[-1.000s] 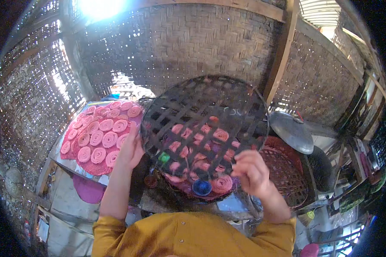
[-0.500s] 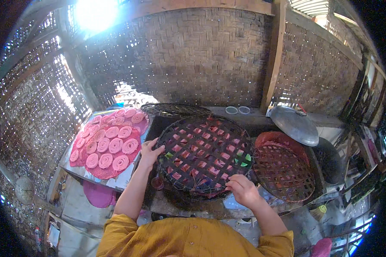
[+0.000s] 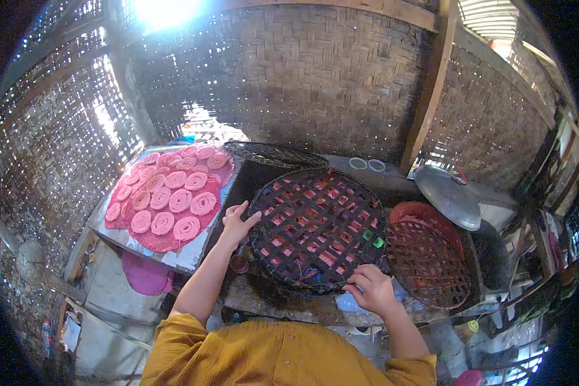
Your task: The person arranges pink rolled fabric items on a purple circular mat, placing small colored plastic cups among them. They repeatedly lift and lower a perforated metal grid over the arrangement and transfer items between mats.
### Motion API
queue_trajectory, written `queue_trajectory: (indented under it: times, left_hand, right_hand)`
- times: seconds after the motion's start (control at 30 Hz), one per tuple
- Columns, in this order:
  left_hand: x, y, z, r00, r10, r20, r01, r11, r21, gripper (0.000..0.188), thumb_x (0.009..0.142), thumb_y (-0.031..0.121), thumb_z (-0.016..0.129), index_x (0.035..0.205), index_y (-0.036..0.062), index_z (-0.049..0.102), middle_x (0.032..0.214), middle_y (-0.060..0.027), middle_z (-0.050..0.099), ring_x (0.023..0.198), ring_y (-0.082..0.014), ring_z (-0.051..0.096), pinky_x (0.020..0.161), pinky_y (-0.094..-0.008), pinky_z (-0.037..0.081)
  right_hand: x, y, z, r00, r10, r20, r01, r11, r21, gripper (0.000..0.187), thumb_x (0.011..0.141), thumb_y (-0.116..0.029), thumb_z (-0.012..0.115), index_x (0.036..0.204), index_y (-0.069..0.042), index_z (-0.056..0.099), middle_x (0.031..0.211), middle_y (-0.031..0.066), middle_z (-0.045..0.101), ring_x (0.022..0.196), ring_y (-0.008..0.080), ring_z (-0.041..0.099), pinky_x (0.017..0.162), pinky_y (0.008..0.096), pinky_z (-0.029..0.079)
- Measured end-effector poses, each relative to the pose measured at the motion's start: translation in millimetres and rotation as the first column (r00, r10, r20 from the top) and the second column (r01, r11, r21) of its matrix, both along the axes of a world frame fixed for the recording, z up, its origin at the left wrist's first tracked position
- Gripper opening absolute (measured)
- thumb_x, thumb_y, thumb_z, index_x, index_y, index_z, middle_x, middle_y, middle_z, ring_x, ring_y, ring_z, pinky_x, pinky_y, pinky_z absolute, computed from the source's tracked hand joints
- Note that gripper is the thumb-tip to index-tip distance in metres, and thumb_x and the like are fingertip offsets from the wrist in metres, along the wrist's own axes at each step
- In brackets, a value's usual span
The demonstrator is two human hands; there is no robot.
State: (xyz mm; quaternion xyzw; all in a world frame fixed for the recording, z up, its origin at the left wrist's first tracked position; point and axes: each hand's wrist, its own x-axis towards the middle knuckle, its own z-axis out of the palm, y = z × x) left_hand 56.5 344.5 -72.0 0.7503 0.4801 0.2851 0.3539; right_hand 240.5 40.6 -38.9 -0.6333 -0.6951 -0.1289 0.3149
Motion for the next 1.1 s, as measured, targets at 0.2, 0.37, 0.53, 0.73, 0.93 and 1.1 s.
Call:
queue_trajectory:
  times: [0.2, 0.37, 0.53, 0.73, 0.93, 1.1]
  left_hand:
    - [-26, 18, 2, 0.899, -0.044, 0.436, 0.037, 0.999, 0.024, 0.051, 0.078, 0.028, 0.063, 0.120, 0.0024, 0.048, 0.106, -0.0070, 0.050, 0.086, -0.0120, 0.046, 0.075, -0.0236, 0.037]
    - [-105, 43, 51, 0.756, 0.021, 0.655, -0.124, 0.986, 0.112, 0.043, 0.078, 0.021, 0.063, 0.113, 0.0003, 0.052, 0.104, -0.0111, 0.054, 0.095, -0.0175, 0.050, 0.082, -0.0292, 0.040]
    - [-225, 93, 54, 0.627, 0.357, 0.692, -0.503, 0.864, 0.010, 0.039, 0.077, 0.018, 0.063, 0.109, -0.0019, 0.053, 0.101, -0.0111, 0.057, 0.089, -0.0171, 0.054, 0.078, -0.0278, 0.043]
    - [-326, 153, -19, 0.654, 0.650, 0.387, -0.701, 0.713, -0.014, 0.036, 0.073, 0.024, 0.066, 0.100, 0.0014, 0.059, 0.088, -0.0077, 0.063, 0.080, -0.0148, 0.058, 0.073, -0.0273, 0.045]
    - [-351, 172, -37, 0.639, 0.769, 0.024, -0.769, 0.637, 0.057, 0.038, 0.070, 0.032, 0.066, 0.098, 0.0059, 0.062, 0.091, -0.0083, 0.064, 0.081, -0.0172, 0.060, 0.073, -0.0292, 0.046]
    - [-336, 175, -15, 0.681, 0.713, -0.168, -0.717, 0.696, 0.046, 0.038, 0.072, 0.041, 0.061, 0.097, 0.0125, 0.064, 0.099, -0.0073, 0.063, 0.093, -0.0211, 0.059, 0.087, -0.0423, 0.039]
  right_hand:
    - [-9, 14, 35, 0.999, 0.025, 0.024, -0.027, 0.997, 0.074, 0.020, 0.058, -0.011, 0.073, 0.072, -0.007, 0.058, 0.076, 0.0076, 0.056, 0.074, 0.0257, 0.057, 0.061, 0.0337, 0.048]
    - [-34, 57, 77, 0.999, 0.041, 0.028, -0.043, 0.994, 0.098, 0.020, 0.062, -0.013, 0.072, 0.074, -0.005, 0.059, 0.078, 0.0086, 0.055, 0.072, 0.0251, 0.057, 0.060, 0.0334, 0.048]
    - [-56, 146, 82, 0.951, 0.106, -0.290, -0.150, 0.979, -0.136, 0.016, 0.071, -0.017, 0.066, 0.079, -0.005, 0.060, 0.078, 0.0074, 0.055, 0.068, 0.0192, 0.056, 0.056, 0.0286, 0.047]
    - [-88, 280, 68, 0.552, -0.138, -0.822, -0.402, 0.820, -0.408, 0.015, 0.075, -0.015, 0.063, 0.081, -0.001, 0.060, 0.073, 0.0039, 0.057, 0.063, 0.0127, 0.055, 0.054, 0.0261, 0.049]
    - [-101, 396, 3, 0.493, -0.286, -0.821, -0.292, 0.835, -0.466, 0.016, 0.074, -0.011, 0.062, 0.085, 0.000, 0.061, 0.073, 0.0067, 0.058, 0.061, 0.0152, 0.056, 0.050, 0.0286, 0.050]
    - [-94, 433, -35, 0.481, -0.369, -0.795, -0.241, 0.816, -0.525, 0.014, 0.077, -0.010, 0.059, 0.086, 0.000, 0.056, 0.073, 0.0073, 0.053, 0.060, 0.0173, 0.053, 0.050, 0.0302, 0.050]
